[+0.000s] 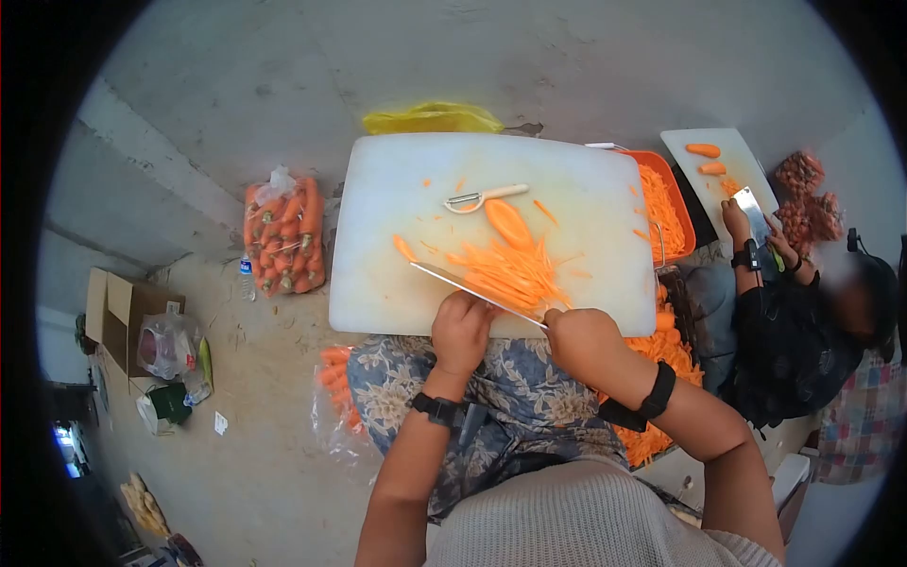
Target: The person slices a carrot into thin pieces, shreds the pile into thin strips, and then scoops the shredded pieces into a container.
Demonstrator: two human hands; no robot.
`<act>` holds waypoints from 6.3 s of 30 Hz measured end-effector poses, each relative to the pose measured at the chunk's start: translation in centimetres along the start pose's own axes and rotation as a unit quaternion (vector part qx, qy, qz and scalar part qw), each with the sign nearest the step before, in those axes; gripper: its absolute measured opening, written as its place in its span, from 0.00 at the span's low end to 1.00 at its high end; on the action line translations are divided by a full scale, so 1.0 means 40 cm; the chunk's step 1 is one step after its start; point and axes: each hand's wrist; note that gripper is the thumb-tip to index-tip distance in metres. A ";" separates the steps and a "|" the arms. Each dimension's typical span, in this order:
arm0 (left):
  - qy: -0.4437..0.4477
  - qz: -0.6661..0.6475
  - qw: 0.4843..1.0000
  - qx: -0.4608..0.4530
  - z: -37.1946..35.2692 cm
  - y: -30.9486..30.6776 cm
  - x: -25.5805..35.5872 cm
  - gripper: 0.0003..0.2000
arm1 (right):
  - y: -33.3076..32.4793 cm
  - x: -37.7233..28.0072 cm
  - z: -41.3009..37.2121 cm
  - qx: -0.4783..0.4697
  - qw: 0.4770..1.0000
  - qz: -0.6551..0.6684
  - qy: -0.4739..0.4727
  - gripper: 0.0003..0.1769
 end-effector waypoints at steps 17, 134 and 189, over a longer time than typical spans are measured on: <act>-0.008 -0.060 0.998 0.001 0.010 -0.002 0.007 0.11 | -0.025 0.027 0.028 -0.111 0.994 -0.013 0.015 0.05; -0.047 -0.048 0.997 0.035 -0.015 -0.030 -0.033 0.05 | -0.028 -0.038 0.031 -0.078 0.992 0.082 0.063 0.12; -0.055 0.028 0.998 -0.025 0.064 0.113 0.018 0.17 | 0.082 0.187 -0.104 0.026 0.990 -0.040 0.131 0.05</act>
Point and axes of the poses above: each hand's wrist, its own z-axis towards the middle knuckle, its own y-axis out of the palm, x = y × z, and after that the axes turned 11 degrees about -z, right-handed
